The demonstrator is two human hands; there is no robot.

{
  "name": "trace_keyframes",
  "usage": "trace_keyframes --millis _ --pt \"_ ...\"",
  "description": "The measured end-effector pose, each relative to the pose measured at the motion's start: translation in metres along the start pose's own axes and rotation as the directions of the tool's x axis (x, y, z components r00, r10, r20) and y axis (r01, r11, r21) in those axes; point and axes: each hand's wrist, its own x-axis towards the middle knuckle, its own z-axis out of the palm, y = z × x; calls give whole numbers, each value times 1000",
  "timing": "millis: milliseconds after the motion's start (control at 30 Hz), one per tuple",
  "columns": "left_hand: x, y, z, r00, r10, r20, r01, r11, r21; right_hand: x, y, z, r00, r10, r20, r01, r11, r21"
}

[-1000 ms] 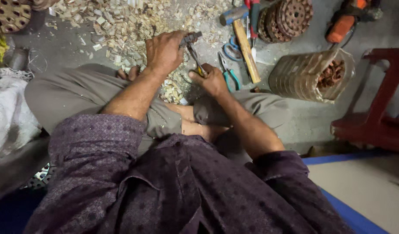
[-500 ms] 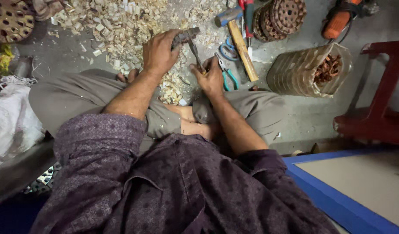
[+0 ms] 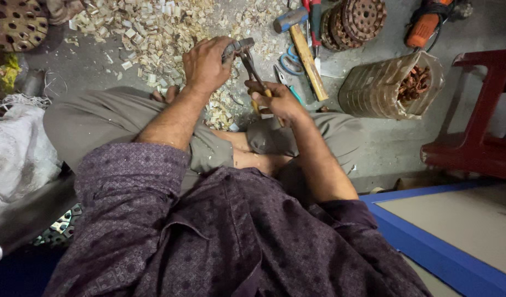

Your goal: The person sits on the floor and uses pliers to strip insulation from copper wire wound on a circular metal core. They repeatedly pull the wire through the pliers, removing the insulation and dropping the copper into a plastic bag.

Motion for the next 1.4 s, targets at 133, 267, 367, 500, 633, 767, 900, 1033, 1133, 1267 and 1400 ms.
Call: trace_keyframes --millis 133,267,367,500,633,767,900,1033,1133,1267,1400 --pt "-1 1 -2 1000 -11 -18 10 999 -43 -8 -4 -1 991 -127 52 134 977 -169" --pt "-3 3 -4 999 23 -32 -23 1000 -10 -10 -5 0 993 -119 5 117 973 -198" --pt "-5 4 -6 999 24 -25 -25 999 -26 -8 -8 1 996 -73 -42 55 944 -326" --pt "-5 5 -8 994 77 -73 -79 997 -28 0 -3 1 974 -218 -67 158 858 -488" --pt "-7 7 -7 994 95 -57 -94 995 21 11 20 11 910 -370 -188 191 776 -601" --pt "-15 9 -10 979 145 -141 -146 989 3 21 32 13 884 -381 -271 258 880 -398" --pt "-15 11 -13 975 145 -167 -147 989 1 26 27 10 972 -158 -176 83 926 -369" --pt "-9 14 -15 975 143 -168 -148 989 -13 31 20 17 966 -138 -218 14 872 -489" --pt "-6 12 -17 965 189 -184 -193 981 -1 36 25 37 904 -220 -366 38 895 -445" --pt "-9 12 -11 956 223 -189 -234 971 -39 43 34 46 832 -270 -485 -96 791 -604" --pt "-9 9 -8 969 123 -213 -154 979 -135 47 38 37 793 -323 -516 23 863 -504"
